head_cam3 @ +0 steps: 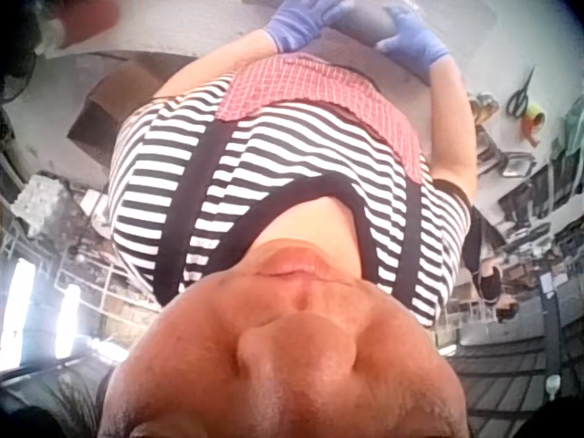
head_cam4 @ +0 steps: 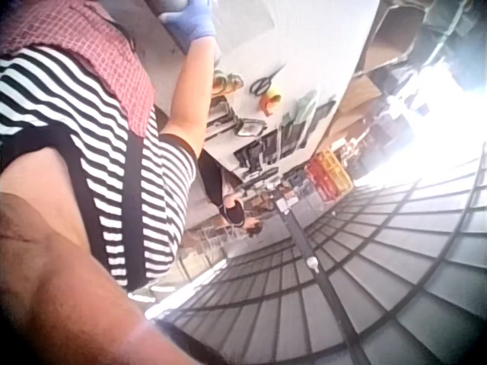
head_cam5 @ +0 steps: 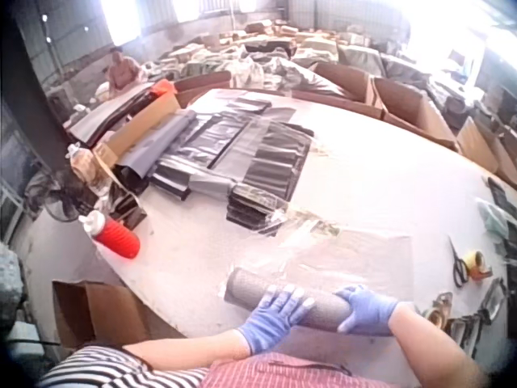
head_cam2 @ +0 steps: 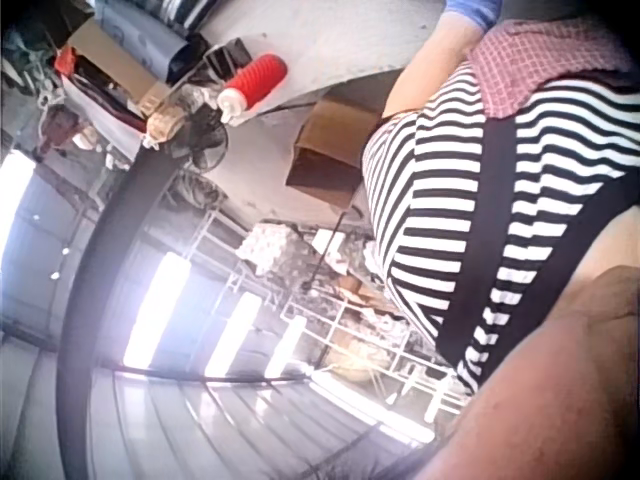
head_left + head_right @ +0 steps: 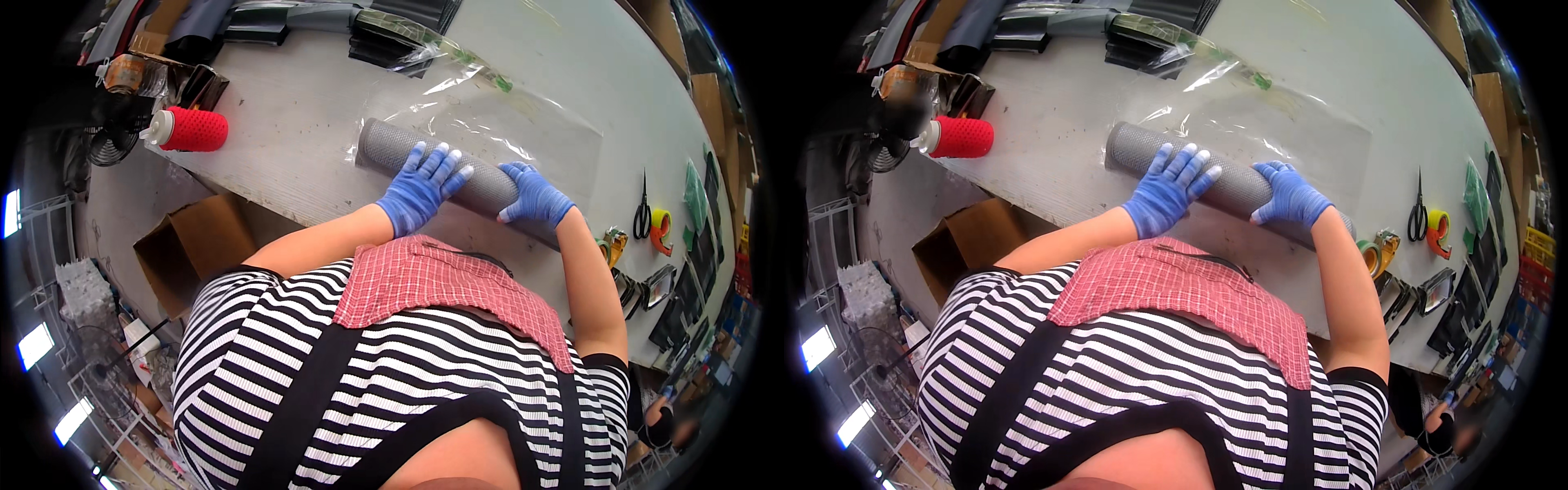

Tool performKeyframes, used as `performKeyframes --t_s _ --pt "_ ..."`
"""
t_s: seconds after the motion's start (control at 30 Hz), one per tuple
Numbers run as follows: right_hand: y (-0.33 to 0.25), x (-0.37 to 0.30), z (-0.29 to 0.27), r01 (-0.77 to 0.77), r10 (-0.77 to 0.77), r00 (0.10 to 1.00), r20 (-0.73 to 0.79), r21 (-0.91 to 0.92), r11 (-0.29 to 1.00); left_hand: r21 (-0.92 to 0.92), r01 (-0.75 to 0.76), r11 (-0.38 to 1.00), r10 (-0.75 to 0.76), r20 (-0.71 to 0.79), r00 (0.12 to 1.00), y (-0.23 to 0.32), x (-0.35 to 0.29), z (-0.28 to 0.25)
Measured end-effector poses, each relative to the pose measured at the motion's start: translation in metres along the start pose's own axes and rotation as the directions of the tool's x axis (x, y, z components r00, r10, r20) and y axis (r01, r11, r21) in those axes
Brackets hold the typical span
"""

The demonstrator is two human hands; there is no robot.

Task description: The person rolls a gray textured sheet over a black panel, places the rolled item into a clear plastic bag, and then inserts it into a long black plastic sleeve, sealing it with tape and a label.

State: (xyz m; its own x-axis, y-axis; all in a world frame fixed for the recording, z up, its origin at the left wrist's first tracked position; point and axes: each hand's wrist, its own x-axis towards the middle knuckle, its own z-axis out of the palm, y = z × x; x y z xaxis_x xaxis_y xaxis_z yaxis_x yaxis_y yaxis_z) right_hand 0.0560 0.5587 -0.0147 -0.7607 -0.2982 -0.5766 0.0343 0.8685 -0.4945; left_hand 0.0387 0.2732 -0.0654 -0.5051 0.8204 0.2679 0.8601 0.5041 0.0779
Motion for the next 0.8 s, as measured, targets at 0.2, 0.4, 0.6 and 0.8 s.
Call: performKeyframes --t_s 0.2,0.4,0.6,0.8 --pt "-0.005 -0.012 0.014 0.002 -0.061 0.913 -0.402 -0.146 0.989 -0.16 0.11 0.981 -0.02 0.48 0.877 -0.04 0.079 -0.032" --pt "-0.032 0.007 0.026 -0.369 0.111 0.821 -0.56 -0.371 0.852 -0.198 0.058 0.978 0.083 0.634 0.769 -0.071 0.131 -0.024" --pt "-0.016 0.023 -0.006 -0.288 0.106 0.878 -0.467 -0.338 0.896 -0.084 0.081 0.993 -0.018 0.575 0.818 -0.056 0.139 -0.032" --pt "-0.051 -0.033 0.072 -0.222 0.081 0.912 -0.402 -0.318 0.922 -0.125 -0.032 0.992 0.08 0.404 0.911 -0.009 0.032 -0.043"
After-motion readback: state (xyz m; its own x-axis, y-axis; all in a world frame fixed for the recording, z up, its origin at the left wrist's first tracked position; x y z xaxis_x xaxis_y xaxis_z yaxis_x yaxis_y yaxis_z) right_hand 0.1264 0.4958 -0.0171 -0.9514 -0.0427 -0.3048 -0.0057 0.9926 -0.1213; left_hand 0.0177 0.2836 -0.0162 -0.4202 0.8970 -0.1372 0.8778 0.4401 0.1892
